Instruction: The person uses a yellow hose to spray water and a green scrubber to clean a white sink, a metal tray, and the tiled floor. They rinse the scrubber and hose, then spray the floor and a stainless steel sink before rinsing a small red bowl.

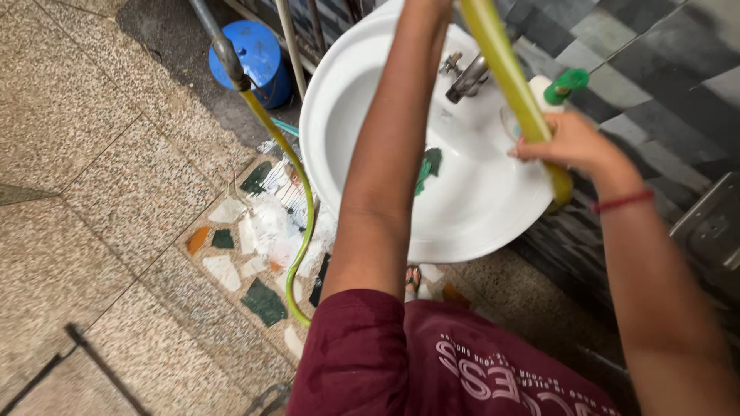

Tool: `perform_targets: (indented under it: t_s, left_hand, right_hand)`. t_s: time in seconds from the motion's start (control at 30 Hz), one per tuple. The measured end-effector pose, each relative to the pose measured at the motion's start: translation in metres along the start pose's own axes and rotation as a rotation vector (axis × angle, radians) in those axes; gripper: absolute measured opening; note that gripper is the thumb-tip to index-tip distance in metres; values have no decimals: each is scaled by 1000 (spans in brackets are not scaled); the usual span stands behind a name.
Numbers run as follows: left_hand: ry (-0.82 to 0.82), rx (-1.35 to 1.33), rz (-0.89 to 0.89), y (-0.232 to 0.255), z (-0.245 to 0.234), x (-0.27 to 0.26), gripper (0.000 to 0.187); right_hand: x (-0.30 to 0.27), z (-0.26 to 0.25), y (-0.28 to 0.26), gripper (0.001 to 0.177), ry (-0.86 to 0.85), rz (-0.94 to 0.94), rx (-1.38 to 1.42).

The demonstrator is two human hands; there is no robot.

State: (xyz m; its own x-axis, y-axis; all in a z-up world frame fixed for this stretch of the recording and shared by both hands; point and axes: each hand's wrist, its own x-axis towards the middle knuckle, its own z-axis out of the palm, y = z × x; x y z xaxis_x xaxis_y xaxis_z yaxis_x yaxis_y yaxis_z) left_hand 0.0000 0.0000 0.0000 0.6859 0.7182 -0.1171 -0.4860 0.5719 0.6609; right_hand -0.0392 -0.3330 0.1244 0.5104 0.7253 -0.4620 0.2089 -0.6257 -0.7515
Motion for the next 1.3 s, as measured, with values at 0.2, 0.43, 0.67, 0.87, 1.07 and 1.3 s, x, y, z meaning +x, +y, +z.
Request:
perform_targets:
  t_s: [0.2,0.43,0.67,0.87,1.07,1.3]
  left_hand:
    - [115,-2,26,35,-55,-8,31]
    - [250,42,67,63,-139,-41,33]
    - [367,90,49,99,-208,-98,34]
    - [553,99,-81,95,-269,-246,38]
    - [617,68,-130,36,-349,-392,40]
    - [447,56,-141,-49,-298,-504,40]
  right_hand:
    - [-23,36,-4,23,-48,-101,237]
    - [-48,86,-23,26,-72,-57,316]
    - [-81,161,11,30,-218,-28,227]
    - [-140,208,67,36,-330,-104,37]
    - [-201,241,156,35,-366,-220,-227]
    - [-257,250,278,45,-306,-179,-281]
